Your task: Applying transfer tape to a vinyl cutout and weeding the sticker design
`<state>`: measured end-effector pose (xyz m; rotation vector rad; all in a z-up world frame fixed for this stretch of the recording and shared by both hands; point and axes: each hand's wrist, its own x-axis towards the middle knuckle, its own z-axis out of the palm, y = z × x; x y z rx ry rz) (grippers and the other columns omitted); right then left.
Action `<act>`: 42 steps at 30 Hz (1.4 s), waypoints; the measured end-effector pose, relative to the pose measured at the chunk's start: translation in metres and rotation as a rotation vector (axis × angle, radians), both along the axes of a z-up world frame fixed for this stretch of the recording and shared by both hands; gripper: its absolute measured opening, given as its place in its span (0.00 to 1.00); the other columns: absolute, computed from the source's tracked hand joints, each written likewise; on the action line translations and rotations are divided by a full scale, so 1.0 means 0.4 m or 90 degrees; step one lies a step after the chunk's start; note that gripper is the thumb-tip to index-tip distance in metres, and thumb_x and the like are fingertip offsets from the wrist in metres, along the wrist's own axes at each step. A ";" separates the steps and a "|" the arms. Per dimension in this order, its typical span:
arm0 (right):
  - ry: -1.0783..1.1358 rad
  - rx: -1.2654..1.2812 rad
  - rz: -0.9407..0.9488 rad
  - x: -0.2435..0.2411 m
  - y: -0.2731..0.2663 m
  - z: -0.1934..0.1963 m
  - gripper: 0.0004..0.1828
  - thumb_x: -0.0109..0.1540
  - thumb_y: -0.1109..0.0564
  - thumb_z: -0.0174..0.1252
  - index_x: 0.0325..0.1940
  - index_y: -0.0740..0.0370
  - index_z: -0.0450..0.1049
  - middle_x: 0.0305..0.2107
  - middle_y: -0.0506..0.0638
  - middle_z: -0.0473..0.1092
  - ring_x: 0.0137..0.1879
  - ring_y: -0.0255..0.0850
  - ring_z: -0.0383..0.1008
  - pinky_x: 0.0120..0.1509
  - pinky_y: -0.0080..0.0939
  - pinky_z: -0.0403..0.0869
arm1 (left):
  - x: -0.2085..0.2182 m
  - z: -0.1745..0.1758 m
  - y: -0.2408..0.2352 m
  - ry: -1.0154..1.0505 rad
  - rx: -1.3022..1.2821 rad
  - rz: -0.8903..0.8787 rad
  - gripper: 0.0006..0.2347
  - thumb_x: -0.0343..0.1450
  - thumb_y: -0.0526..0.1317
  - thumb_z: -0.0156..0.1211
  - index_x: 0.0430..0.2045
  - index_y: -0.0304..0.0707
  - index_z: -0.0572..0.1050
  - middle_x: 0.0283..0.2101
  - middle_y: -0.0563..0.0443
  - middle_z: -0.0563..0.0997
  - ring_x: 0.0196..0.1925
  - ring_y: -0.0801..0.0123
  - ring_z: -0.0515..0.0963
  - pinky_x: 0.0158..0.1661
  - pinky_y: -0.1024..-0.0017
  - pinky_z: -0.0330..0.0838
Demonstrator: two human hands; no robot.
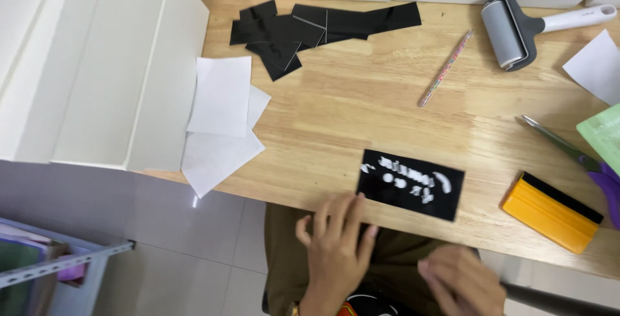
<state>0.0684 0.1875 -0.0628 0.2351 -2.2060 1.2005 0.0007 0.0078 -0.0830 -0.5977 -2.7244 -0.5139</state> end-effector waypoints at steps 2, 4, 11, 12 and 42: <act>0.003 0.095 0.001 -0.060 0.040 -0.003 0.04 0.56 0.65 0.65 0.33 0.66 0.76 0.27 0.54 0.75 0.32 0.43 0.75 0.42 0.37 0.76 | 0.026 0.012 0.030 0.005 0.032 -0.010 0.18 0.75 0.53 0.51 0.56 0.49 0.77 0.56 0.59 0.78 0.59 0.62 0.73 0.51 0.53 0.51; 0.001 0.187 -0.002 -0.116 0.046 0.015 0.06 0.58 0.67 0.66 0.39 0.67 0.78 0.33 0.55 0.78 0.38 0.45 0.76 0.48 0.41 0.76 | 0.046 0.024 0.045 0.005 0.063 -0.025 0.18 0.75 0.52 0.54 0.53 0.47 0.79 0.53 0.58 0.79 0.56 0.64 0.73 0.49 0.54 0.51; -0.195 0.340 -0.104 -0.199 0.033 0.007 0.04 0.64 0.58 0.66 0.43 0.52 0.81 0.47 0.44 0.76 0.53 0.50 0.62 0.63 0.44 0.62 | 0.023 0.014 0.041 -0.036 0.144 -0.046 0.19 0.78 0.52 0.47 0.59 0.48 0.74 0.47 0.62 0.82 0.49 0.68 0.73 0.48 0.59 0.48; -0.213 0.345 -0.119 -0.197 0.035 -0.001 0.05 0.64 0.56 0.66 0.45 0.50 0.81 0.49 0.42 0.75 0.55 0.52 0.59 0.64 0.44 0.60 | 0.012 0.005 0.035 -0.038 0.181 -0.056 0.17 0.78 0.52 0.48 0.57 0.48 0.74 0.42 0.64 0.83 0.47 0.67 0.74 0.51 0.59 0.46; -0.298 0.470 -0.038 -0.296 0.004 0.018 0.06 0.65 0.59 0.63 0.40 0.47 0.82 0.49 0.47 0.70 0.54 0.55 0.58 0.62 0.48 0.57 | -0.218 0.022 0.015 -0.199 0.059 -0.087 0.31 0.58 0.57 0.74 0.58 0.66 0.74 0.74 0.60 0.64 0.76 0.63 0.57 0.59 0.49 0.53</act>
